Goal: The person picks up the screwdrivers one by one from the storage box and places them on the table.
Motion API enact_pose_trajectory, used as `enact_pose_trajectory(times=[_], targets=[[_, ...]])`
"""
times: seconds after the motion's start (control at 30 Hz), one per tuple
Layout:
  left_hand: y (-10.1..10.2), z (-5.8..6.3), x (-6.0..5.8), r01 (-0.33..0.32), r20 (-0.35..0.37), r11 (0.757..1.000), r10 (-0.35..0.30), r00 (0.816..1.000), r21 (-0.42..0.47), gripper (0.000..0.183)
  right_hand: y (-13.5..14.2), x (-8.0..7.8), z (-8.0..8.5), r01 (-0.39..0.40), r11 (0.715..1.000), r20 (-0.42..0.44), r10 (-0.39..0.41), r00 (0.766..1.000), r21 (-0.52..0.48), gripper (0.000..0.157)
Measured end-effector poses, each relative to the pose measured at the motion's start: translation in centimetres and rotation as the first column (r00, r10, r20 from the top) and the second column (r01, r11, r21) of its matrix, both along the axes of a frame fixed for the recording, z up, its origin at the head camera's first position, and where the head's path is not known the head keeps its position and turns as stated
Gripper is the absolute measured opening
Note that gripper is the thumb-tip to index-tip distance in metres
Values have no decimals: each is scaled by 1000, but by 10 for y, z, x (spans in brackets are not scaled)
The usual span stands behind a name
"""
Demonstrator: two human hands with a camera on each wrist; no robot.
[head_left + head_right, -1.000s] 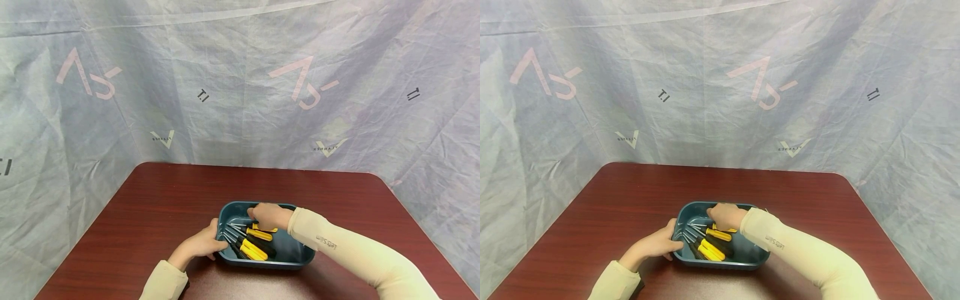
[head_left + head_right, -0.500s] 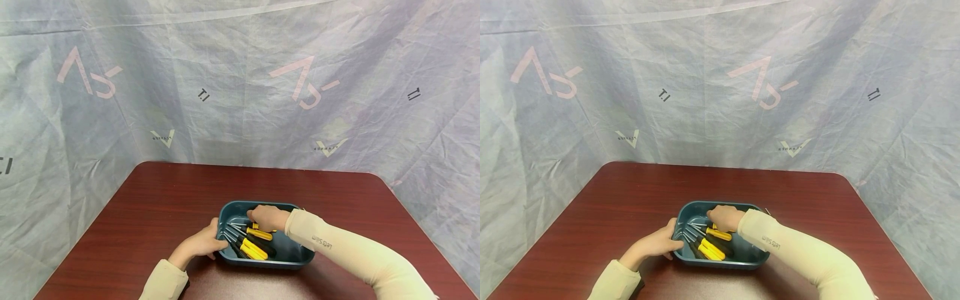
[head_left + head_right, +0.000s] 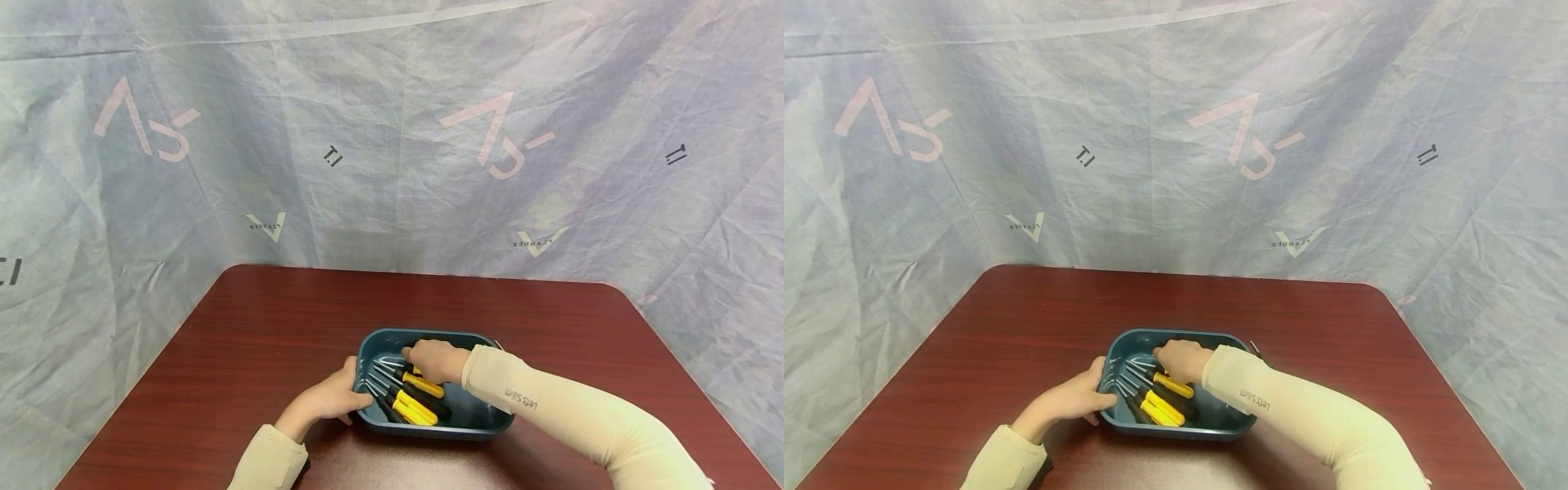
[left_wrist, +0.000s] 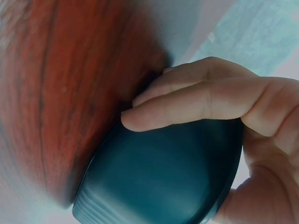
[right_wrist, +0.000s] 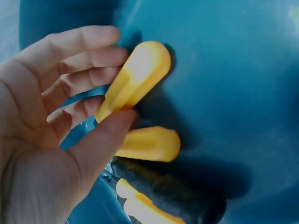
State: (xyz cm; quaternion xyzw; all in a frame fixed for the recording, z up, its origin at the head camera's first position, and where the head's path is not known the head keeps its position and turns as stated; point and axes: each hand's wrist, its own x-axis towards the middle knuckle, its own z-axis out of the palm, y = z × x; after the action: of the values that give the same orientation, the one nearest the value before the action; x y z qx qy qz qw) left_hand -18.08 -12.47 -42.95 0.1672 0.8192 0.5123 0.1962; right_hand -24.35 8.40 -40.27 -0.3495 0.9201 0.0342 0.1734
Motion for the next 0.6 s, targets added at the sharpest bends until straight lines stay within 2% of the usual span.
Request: enact_pose_trajectory(times=[0.6], targets=[[1,3,1,0,-1,1000,0,1000,-4,69,-2,-4,-3,50,999,124,-52,991,19,40]])
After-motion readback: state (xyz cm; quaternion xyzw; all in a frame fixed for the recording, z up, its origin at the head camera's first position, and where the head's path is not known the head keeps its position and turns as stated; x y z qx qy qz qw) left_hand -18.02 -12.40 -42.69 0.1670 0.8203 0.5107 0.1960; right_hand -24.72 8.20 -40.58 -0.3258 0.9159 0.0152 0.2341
